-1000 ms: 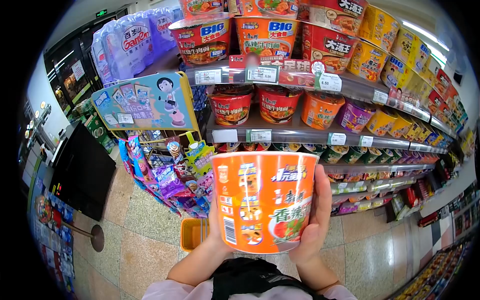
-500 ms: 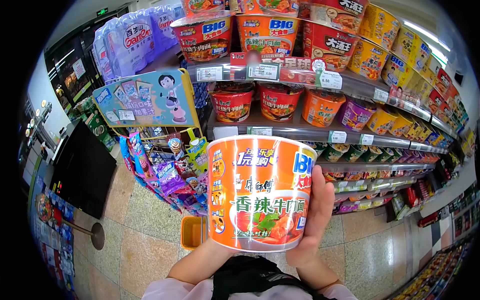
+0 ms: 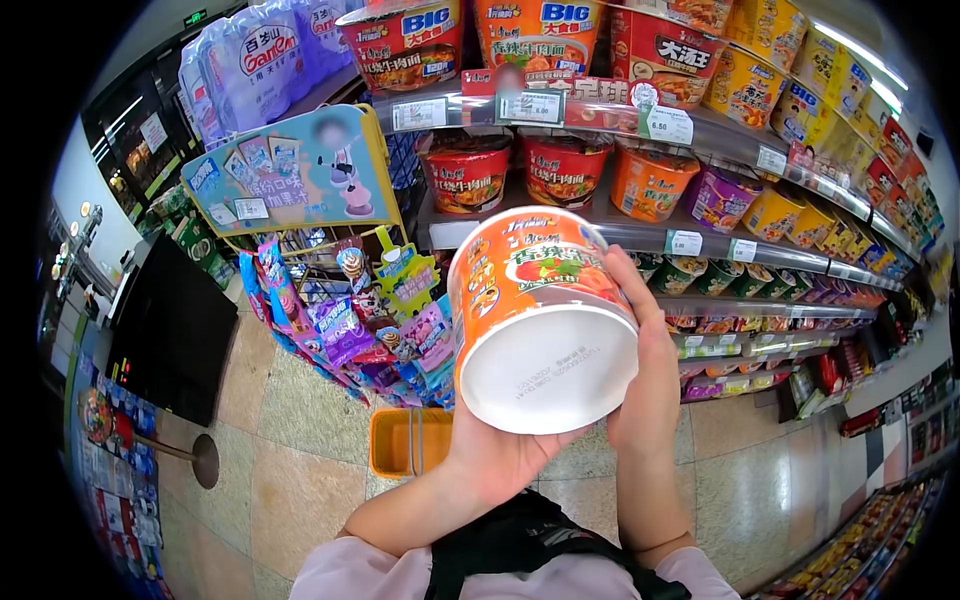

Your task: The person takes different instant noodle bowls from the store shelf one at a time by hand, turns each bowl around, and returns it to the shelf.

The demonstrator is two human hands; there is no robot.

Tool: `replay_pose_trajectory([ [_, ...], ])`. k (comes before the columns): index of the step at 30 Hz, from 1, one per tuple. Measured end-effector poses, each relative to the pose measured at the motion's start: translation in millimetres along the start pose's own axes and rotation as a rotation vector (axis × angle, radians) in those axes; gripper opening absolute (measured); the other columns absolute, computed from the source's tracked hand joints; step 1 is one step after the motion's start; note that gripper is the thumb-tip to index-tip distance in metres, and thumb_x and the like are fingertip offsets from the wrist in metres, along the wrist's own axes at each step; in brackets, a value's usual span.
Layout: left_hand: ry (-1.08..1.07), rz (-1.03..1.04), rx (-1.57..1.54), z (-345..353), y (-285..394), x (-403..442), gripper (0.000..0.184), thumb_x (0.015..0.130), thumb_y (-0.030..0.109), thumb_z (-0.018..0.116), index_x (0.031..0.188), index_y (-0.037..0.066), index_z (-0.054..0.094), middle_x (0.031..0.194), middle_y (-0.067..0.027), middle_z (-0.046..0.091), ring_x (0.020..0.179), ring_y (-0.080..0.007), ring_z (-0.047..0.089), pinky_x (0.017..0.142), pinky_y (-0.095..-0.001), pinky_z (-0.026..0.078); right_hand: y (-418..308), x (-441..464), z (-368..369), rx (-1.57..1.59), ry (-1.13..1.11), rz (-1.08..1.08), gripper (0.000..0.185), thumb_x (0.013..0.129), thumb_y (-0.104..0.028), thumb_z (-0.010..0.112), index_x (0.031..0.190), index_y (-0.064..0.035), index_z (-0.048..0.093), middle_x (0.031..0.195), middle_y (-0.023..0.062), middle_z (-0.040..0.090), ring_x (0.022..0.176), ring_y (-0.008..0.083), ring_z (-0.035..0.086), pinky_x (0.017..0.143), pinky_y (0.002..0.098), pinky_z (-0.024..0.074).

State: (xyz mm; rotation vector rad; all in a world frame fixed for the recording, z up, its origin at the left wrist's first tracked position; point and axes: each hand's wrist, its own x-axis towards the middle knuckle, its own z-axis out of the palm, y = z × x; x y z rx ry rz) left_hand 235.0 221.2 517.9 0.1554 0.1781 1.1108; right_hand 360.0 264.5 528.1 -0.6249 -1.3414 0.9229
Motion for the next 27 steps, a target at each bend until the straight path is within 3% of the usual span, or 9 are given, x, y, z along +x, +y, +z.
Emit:
replay_pose_trajectory([
  [3, 0.025, -0.016, -0.058, -2, -5, -1, 0.065, 0.087, 0.057, 0.032, 0.132, 0.011, 0.032, 0.133, -0.0091, 0.038, 0.120, -0.0277, 0.041, 0.097, -0.0444, 0.037, 1, 3, 0, 0.073, 0.010, 0.195, 0.050, 0.094, -0.030, 0.029, 0.128, 0.0054, 0.036, 0.125, 0.0172, 0.045, 0.115, 0.0224, 0.046, 0.098, 0.0334, 0.0341],
  [7, 0.036, -0.015, -0.024, -9, -7, -3, 0.066, 0.086, 0.059, 0.031, 0.132, 0.012, 0.032, 0.133, -0.0083, 0.039, 0.119, -0.0262, 0.042, 0.097, -0.0428, 0.038, 4, 5, -2, 0.165, 0.008, 0.312, 0.047, 0.095, -0.031, 0.030, 0.120, 0.0053, 0.047, 0.134, 0.0187, 0.035, 0.124, 0.0239, 0.034, 0.102, 0.0321, 0.0242],
  [15, -0.006, -0.019, -0.050, -8, -7, -1, 0.069, 0.084, 0.062, 0.030, 0.133, 0.013, 0.031, 0.133, -0.0079, 0.038, 0.121, -0.0259, 0.040, 0.099, -0.0432, 0.035, 4, 5, -2, 0.215, -0.036, 0.167, 0.050, 0.094, -0.034, 0.029, 0.120, 0.0057, 0.046, 0.134, 0.0187, 0.034, 0.124, 0.0257, 0.034, 0.103, 0.0346, 0.0244],
  [18, -0.088, 0.008, 0.034, -14, -4, -3, 0.065, 0.087, 0.057, 0.029, 0.135, 0.013, 0.028, 0.135, -0.0073, 0.036, 0.123, -0.0257, 0.037, 0.101, -0.0442, 0.031, 3, 6, -7, 0.180, -0.047, -0.010, 0.056, 0.093, -0.040, 0.029, 0.119, 0.0054, 0.047, 0.134, 0.0192, 0.034, 0.125, 0.0270, 0.033, 0.103, 0.0358, 0.0241],
  [20, 0.074, 0.149, 0.214, -16, 1, -6, 0.054, 0.092, 0.047, 0.029, 0.136, 0.016, 0.026, 0.136, -0.0061, 0.035, 0.124, -0.0256, 0.036, 0.102, -0.0461, 0.029, 1, 7, -17, 0.218, -0.029, -0.108, 0.059, 0.092, -0.045, 0.029, 0.118, 0.0051, 0.048, 0.134, 0.0195, 0.034, 0.125, 0.0276, 0.032, 0.103, 0.0364, 0.0239],
  [21, 0.041, 0.167, 0.157, -23, 7, -8, 0.047, 0.094, 0.031, 0.034, 0.137, 0.016, 0.024, 0.136, -0.0056, 0.034, 0.124, -0.0249, 0.036, 0.101, -0.0471, 0.031, 0, 8, -24, 0.201, -0.061, -0.147, 0.061, 0.091, -0.047, 0.030, 0.117, 0.0049, 0.049, 0.134, 0.0200, 0.035, 0.125, 0.0281, 0.032, 0.103, 0.0371, 0.0240],
  [22, 0.041, 0.154, 0.165, -26, 11, -12, 0.047, 0.094, 0.031, 0.034, 0.137, 0.016, 0.024, 0.136, -0.0056, 0.034, 0.124, -0.0249, 0.036, 0.101, -0.0471, 0.031, -2, 10, -27, 0.185, -0.091, -0.184, 0.064, 0.090, -0.050, 0.030, 0.116, 0.0046, 0.050, 0.133, 0.0205, 0.036, 0.126, 0.0285, 0.032, 0.103, 0.0378, 0.0242],
  [25, 0.100, 0.198, 0.279, -31, 20, -23, 0.060, 0.086, 0.010, 0.052, 0.137, 0.013, 0.021, 0.136, -0.0078, 0.035, 0.124, -0.0252, 0.037, 0.099, -0.0459, 0.036, -12, 22, -37, 0.145, -0.182, -0.230, 0.062, 0.089, -0.049, 0.034, 0.112, 0.0053, 0.054, 0.128, 0.0214, 0.042, 0.123, 0.0302, 0.036, 0.102, 0.0395, 0.0252],
  [27, 0.034, 0.085, 0.372, -40, 29, -34, 0.064, 0.084, 0.013, 0.055, 0.137, 0.015, 0.020, 0.137, -0.0084, 0.033, 0.124, -0.0265, 0.036, 0.098, -0.0465, 0.036, -21, 33, -39, 0.085, -0.342, -0.267, 0.060, 0.088, -0.047, 0.037, 0.108, 0.0049, 0.058, 0.123, 0.0208, 0.048, 0.121, 0.0316, 0.039, 0.101, 0.0396, 0.0267],
])
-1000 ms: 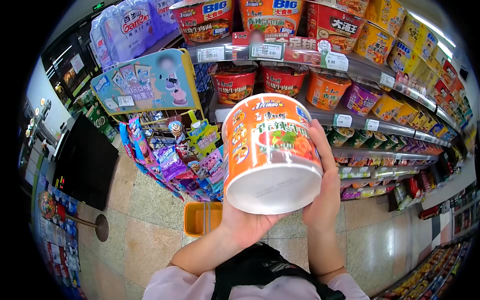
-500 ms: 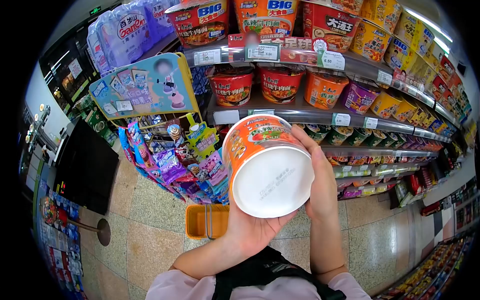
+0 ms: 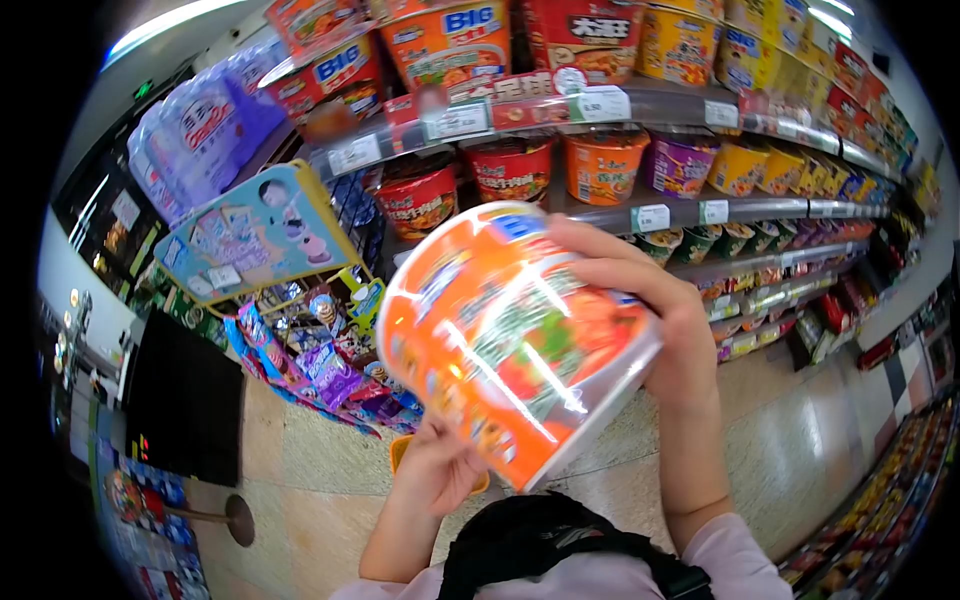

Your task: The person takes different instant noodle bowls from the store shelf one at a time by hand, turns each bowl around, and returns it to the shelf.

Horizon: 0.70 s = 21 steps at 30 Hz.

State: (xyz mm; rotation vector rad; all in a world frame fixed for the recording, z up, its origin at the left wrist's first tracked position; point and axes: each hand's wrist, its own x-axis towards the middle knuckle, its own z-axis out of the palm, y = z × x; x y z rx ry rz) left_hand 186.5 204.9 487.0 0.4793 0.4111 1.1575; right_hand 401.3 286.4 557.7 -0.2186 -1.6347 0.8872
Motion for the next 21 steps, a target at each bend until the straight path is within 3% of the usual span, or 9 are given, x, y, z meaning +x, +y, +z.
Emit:
replay_pose_trajectory([
  [1, -0.086, -0.079, 0.075, -8, 2, -4, 0.069, 0.081, 0.016, 0.059, 0.138, 0.016, 0.019, 0.138, -0.0089, 0.031, 0.124, -0.0277, 0.036, 0.098, -0.0471, 0.036, -5, 10, -3, -0.024, -0.117, -0.005, 0.051, 0.087, -0.042, 0.042, 0.108, 0.0023, 0.059, 0.121, 0.0186, 0.050, 0.119, 0.0302, 0.041, 0.099, 0.0391, 0.0291],
  [2, -0.153, -0.079, 0.006, -20, -1, -5, 0.081, 0.075, 0.030, 0.067, 0.138, 0.017, 0.018, 0.138, -0.0095, 0.030, 0.124, -0.0294, 0.036, 0.098, -0.0484, 0.036, -14, 19, -2, -0.014, -0.194, 0.020, 0.042, 0.086, -0.035, 0.047, 0.106, -0.0007, 0.061, 0.118, 0.0165, 0.053, 0.114, 0.0273, 0.045, 0.096, 0.0373, 0.0328],
  [3, -0.156, -0.107, 0.027, -8, 0, -2, 0.081, 0.075, 0.030, 0.067, 0.138, 0.017, 0.018, 0.138, -0.0095, 0.030, 0.124, -0.0294, 0.036, 0.098, -0.0484, 0.036, -15, 26, 0, 0.024, -0.232, 0.020, 0.039, 0.086, -0.034, 0.049, 0.104, -0.0014, 0.061, 0.116, 0.0153, 0.054, 0.110, 0.0249, 0.048, 0.093, 0.0349, 0.0356],
  [5, -0.219, 0.076, -0.287, 23, -7, 6, 0.089, 0.069, 0.046, 0.069, 0.138, 0.015, 0.021, 0.136, -0.0096, 0.034, 0.124, -0.0292, 0.036, 0.098, -0.0494, 0.035, -11, 39, 4, 0.062, -0.245, 0.013, 0.036, 0.085, -0.032, 0.052, 0.102, -0.0020, 0.062, 0.113, 0.0140, 0.056, 0.106, 0.0226, 0.051, 0.090, 0.0326, 0.0383],
  [6, -0.070, 0.062, -0.200, 14, -10, 6, 0.087, 0.062, 0.055, 0.071, 0.131, 0.015, 0.036, 0.134, -0.0102, 0.035, 0.127, -0.0312, 0.026, 0.096, -0.0536, 0.035, -8, 44, 6, 0.061, -0.332, 0.043, 0.036, 0.085, -0.033, 0.053, 0.100, -0.0023, 0.062, 0.108, 0.0122, 0.059, 0.100, 0.0193, 0.054, 0.086, 0.0300, 0.0405],
  [9, -0.018, -0.068, -0.268, -4, -27, 14, 0.084, 0.064, 0.054, 0.069, 0.131, 0.015, 0.037, 0.134, -0.0099, 0.035, 0.127, -0.0311, 0.027, 0.096, -0.0531, 0.035, -2, 55, 13, 0.022, -0.447, 0.069, 0.037, 0.085, -0.037, 0.054, 0.089, -0.0022, 0.065, 0.085, 0.0083, 0.065, 0.078, 0.0132, 0.059, 0.070, 0.0264, 0.0457],
  [12, 0.036, -0.247, -0.457, -4, -47, 19, 0.080, 0.067, 0.053, 0.065, 0.131, 0.015, 0.037, 0.134, -0.0096, 0.035, 0.125, -0.0310, 0.028, 0.096, -0.0523, 0.035, 3, 60, 24, -0.157, -0.682, 0.351, 0.047, 0.082, -0.047, 0.053, 0.076, -0.0020, 0.067, 0.071, 0.0106, 0.063, 0.063, 0.0178, 0.059, 0.059, 0.0297, 0.0464],
  [15, 0.075, -0.340, -0.596, 0, -57, 23, 0.075, 0.069, 0.052, 0.062, 0.130, 0.015, 0.037, 0.134, -0.0092, 0.035, 0.124, -0.0308, 0.030, 0.096, -0.0515, 0.035, 2, 67, 29, -0.257, -0.866, 0.522, 0.039, 0.085, -0.038, 0.053, 0.082, -0.0015, 0.065, 0.069, 0.0077, 0.062, 0.061, 0.0141, 0.057, 0.056, 0.0278, 0.0443],
  [21, 0.138, -0.413, -0.743, 8, -71, 28, 0.067, 0.075, 0.050, 0.056, 0.130, 0.015, 0.038, 0.133, -0.0085, 0.035, 0.121, -0.0305, 0.033, 0.096, -0.0500, 0.036, 10, 71, 33, -0.275, -1.005, 0.587, 0.049, 0.086, -0.045, 0.049, 0.075, 0.0011, 0.063, 0.060, 0.0088, 0.058, 0.052, 0.0158, 0.052, 0.051, 0.0306, 0.0417],
])
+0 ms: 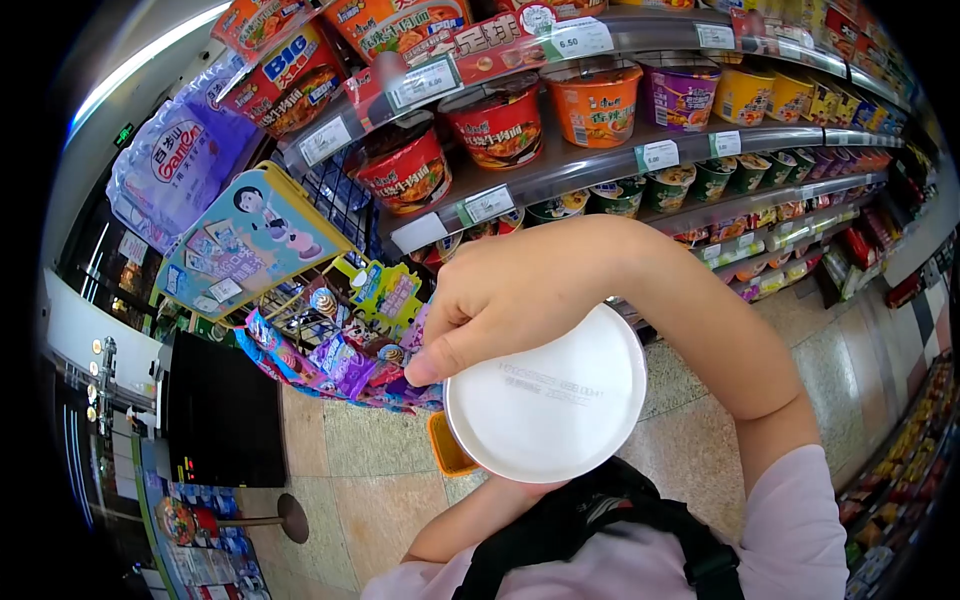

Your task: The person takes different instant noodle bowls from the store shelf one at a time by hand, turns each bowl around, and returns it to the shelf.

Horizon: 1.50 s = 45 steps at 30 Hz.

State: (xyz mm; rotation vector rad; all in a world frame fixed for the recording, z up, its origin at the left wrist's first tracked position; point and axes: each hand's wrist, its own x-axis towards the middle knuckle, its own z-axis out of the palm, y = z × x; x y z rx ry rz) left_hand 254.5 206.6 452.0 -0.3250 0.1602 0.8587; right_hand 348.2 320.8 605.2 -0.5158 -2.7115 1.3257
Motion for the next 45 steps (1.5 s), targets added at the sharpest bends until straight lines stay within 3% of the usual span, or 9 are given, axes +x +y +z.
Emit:
replay_pose_trajectory([
  [6, 0.040, -0.064, -0.146, 2, -9, 5, 0.060, 0.081, 0.048, 0.050, 0.129, 0.015, 0.039, 0.133, -0.0078, 0.035, 0.119, -0.0301, 0.036, 0.097, -0.0484, 0.036, 11, 11, 8, -0.032, -0.104, -0.002, 0.054, 0.087, -0.048, 0.046, 0.078, 0.0025, 0.063, 0.062, 0.0110, 0.058, 0.055, 0.0173, 0.053, 0.053, 0.0314, 0.0424],
  [8, 0.035, -0.233, -0.302, 0, -6, 4, 0.056, 0.082, 0.046, 0.047, 0.128, 0.015, 0.041, 0.132, -0.0087, 0.036, 0.116, -0.0300, 0.039, 0.096, -0.0477, 0.037, 15, 14, 9, -0.028, -0.120, 0.008, 0.054, 0.086, -0.049, 0.046, 0.079, 0.0024, 0.063, 0.062, 0.0113, 0.058, 0.056, 0.0168, 0.053, 0.053, 0.0312, 0.0425],
  [14, -0.277, -0.379, -0.167, -12, -2, 12, 0.058, 0.084, 0.050, 0.041, 0.125, 0.010, 0.043, 0.132, -0.0164, 0.033, 0.115, -0.0319, 0.040, 0.093, -0.0492, 0.038, 29, 26, 11, 0.072, -0.352, 0.028, 0.053, 0.087, -0.048, 0.047, 0.079, 0.0018, 0.063, 0.062, 0.0072, 0.058, 0.056, 0.0124, 0.051, 0.054, 0.0302, 0.0422],
  [17, 0.071, -0.060, -0.157, -5, -9, 8, 0.056, 0.086, 0.050, 0.037, 0.126, 0.010, 0.042, 0.133, -0.0182, 0.031, 0.118, -0.0323, 0.038, 0.093, -0.0498, 0.038, 27, 28, 8, 0.018, -0.413, 0.046, 0.052, 0.087, -0.047, 0.047, 0.080, 0.0009, 0.064, 0.064, 0.0058, 0.059, 0.057, 0.0120, 0.052, 0.055, 0.0292, 0.0427],
  [25, -0.015, -0.107, -0.179, -11, -1, 8, 0.051, 0.090, 0.045, 0.035, 0.127, 0.010, 0.040, 0.132, -0.0182, 0.032, 0.119, -0.0333, 0.038, 0.092, -0.0480, 0.039, 31, 31, 11, 0.024, -0.368, 0.044, 0.051, 0.089, -0.047, 0.042, 0.095, -0.0017, 0.065, 0.077, 0.0129, 0.064, 0.069, 0.0175, 0.058, 0.063, 0.0300, 0.0454],
  [45, -0.017, -0.062, -0.094, -16, -4, 6, 0.050, 0.090, 0.043, 0.036, 0.128, 0.010, 0.039, 0.132, -0.0161, 0.036, 0.118, -0.0304, 0.040, 0.094, -0.0460, 0.039, 22, 27, 16, 0.010, -0.367, 0.018, 0.049, 0.090, -0.044, 0.042, 0.096, -0.0018, 0.065, 0.080, 0.0132, 0.064, 0.073, 0.0194, 0.060, 0.065, 0.0301, 0.0461],
])
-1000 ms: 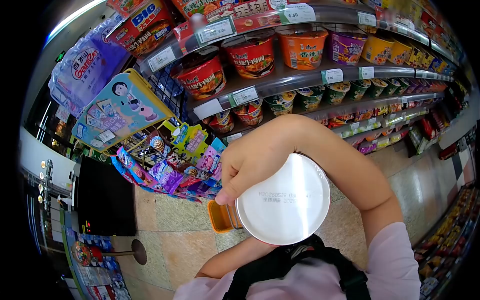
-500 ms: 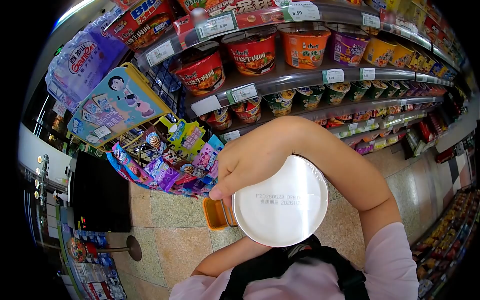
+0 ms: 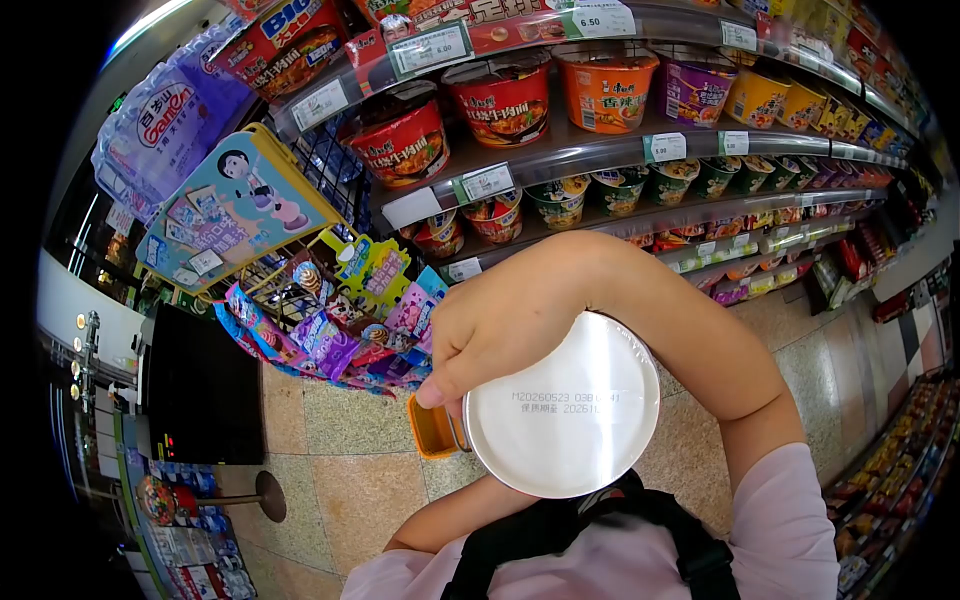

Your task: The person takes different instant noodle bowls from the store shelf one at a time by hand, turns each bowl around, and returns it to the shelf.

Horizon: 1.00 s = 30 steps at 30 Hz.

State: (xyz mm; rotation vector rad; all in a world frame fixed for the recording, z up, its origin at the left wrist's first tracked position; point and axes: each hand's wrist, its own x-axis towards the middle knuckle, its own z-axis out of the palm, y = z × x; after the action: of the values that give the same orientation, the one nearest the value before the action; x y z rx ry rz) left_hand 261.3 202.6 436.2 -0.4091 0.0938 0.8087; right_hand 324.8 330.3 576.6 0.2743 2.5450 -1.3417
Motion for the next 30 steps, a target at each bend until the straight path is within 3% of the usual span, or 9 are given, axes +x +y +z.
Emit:
replay_pose_trajectory([
  [14, -0.012, 0.009, 0.042, -1, 0, 1, 0.049, 0.091, 0.042, 0.036, 0.128, 0.010, 0.039, 0.131, -0.0145, 0.038, 0.118, -0.0282, 0.042, 0.095, -0.0446, 0.039, -7, -4, -1, -0.001, -0.049, 0.019, 0.046, 0.090, -0.040, 0.043, 0.094, 0.0009, 0.064, 0.081, 0.0149, 0.065, 0.074, 0.0197, 0.060, 0.065, 0.0308, 0.0461],
  [17, -0.040, 0.035, 0.094, 2, 7, 7, 0.049, 0.091, 0.042, 0.036, 0.128, 0.010, 0.039, 0.131, -0.0141, 0.039, 0.118, -0.0277, 0.043, 0.095, -0.0443, 0.039, -2, -13, 0, 0.005, 0.090, -0.061, 0.042, 0.089, -0.036, 0.047, 0.102, 0.0015, 0.060, 0.090, 0.0167, 0.063, 0.083, 0.0226, 0.060, 0.072, 0.0307, 0.0457],
  [19, -0.082, 0.093, 0.188, 4, 18, 12, 0.049, 0.091, 0.042, 0.036, 0.128, 0.010, 0.039, 0.131, -0.0139, 0.039, 0.118, -0.0274, 0.043, 0.095, -0.0441, 0.039, 3, -24, 8, -0.075, 0.592, -0.324, 0.041, 0.087, -0.031, 0.049, 0.112, 0.0014, 0.054, 0.103, 0.0175, 0.059, 0.092, 0.0260, 0.057, 0.081, 0.0312, 0.0441],
  [21, -0.099, 0.202, 0.338, 6, 35, 11, 0.049, 0.091, 0.041, 0.036, 0.128, 0.010, 0.039, 0.131, -0.0137, 0.039, 0.117, -0.0271, 0.043, 0.095, -0.0439, 0.039, 4, -48, 23, -0.233, 0.751, -0.256, 0.045, 0.085, -0.030, 0.051, 0.119, -0.0002, 0.049, 0.119, 0.0169, 0.050, 0.114, 0.0311, 0.046, 0.094, 0.0377, 0.0352],
  [22, -0.092, 0.266, 0.413, 8, 45, 10, 0.048, 0.091, 0.041, 0.036, 0.128, 0.010, 0.039, 0.131, -0.0136, 0.039, 0.117, -0.0269, 0.043, 0.095, -0.0438, 0.039, 2, -57, 32, -0.106, 0.797, -0.216, 0.050, 0.083, -0.035, 0.052, 0.120, -0.0008, 0.048, 0.123, 0.0181, 0.046, 0.119, 0.0322, 0.040, 0.098, 0.0384, 0.0302],
  [24, -0.012, 0.404, 0.570, 21, 55, -2, 0.048, 0.091, 0.041, 0.036, 0.128, 0.010, 0.039, 0.131, -0.0133, 0.040, 0.117, -0.0266, 0.043, 0.095, -0.0436, 0.039, 12, -62, 59, -0.061, 1.049, -0.070, 0.059, 0.085, -0.047, 0.045, 0.124, -0.0013, 0.044, 0.127, 0.0195, 0.042, 0.120, 0.0311, 0.040, 0.098, 0.0372, 0.0297],
  [25, 0.063, 0.461, 0.658, 39, 50, -13, 0.047, 0.091, 0.038, 0.037, 0.128, 0.009, 0.039, 0.128, -0.0107, 0.045, 0.114, -0.0242, 0.048, 0.095, -0.0413, 0.040, 18, -59, 71, -0.073, 1.039, -0.069, 0.059, 0.085, -0.047, 0.045, 0.124, -0.0013, 0.044, 0.127, 0.0195, 0.042, 0.120, 0.0311, 0.040, 0.098, 0.0372, 0.0297],
  [28, 0.159, 0.639, 0.730, 45, 54, -20, 0.037, 0.090, 0.028, 0.044, 0.122, 0.010, 0.041, 0.114, -0.0040, 0.055, 0.103, -0.0179, 0.055, 0.087, -0.0346, 0.044, 49, -40, 108, 0.112, 1.392, -0.061, 0.054, 0.088, -0.038, 0.042, 0.128, -0.0028, 0.037, 0.128, 0.0180, 0.039, 0.119, 0.0308, 0.040, 0.099, 0.0368, 0.0293],
  [30, 0.178, 0.690, 0.760, 48, 55, -24, 0.040, 0.089, 0.026, 0.047, 0.125, 0.011, 0.036, 0.116, -0.0042, 0.051, 0.108, -0.0162, 0.050, 0.091, -0.0336, 0.040, 57, -20, 123, 0.596, 1.653, -0.274, 0.061, 0.091, -0.049, 0.029, 0.133, -0.0040, 0.030, 0.129, 0.0149, 0.040, 0.121, 0.0268, 0.038, 0.101, 0.0359, 0.0291],
])
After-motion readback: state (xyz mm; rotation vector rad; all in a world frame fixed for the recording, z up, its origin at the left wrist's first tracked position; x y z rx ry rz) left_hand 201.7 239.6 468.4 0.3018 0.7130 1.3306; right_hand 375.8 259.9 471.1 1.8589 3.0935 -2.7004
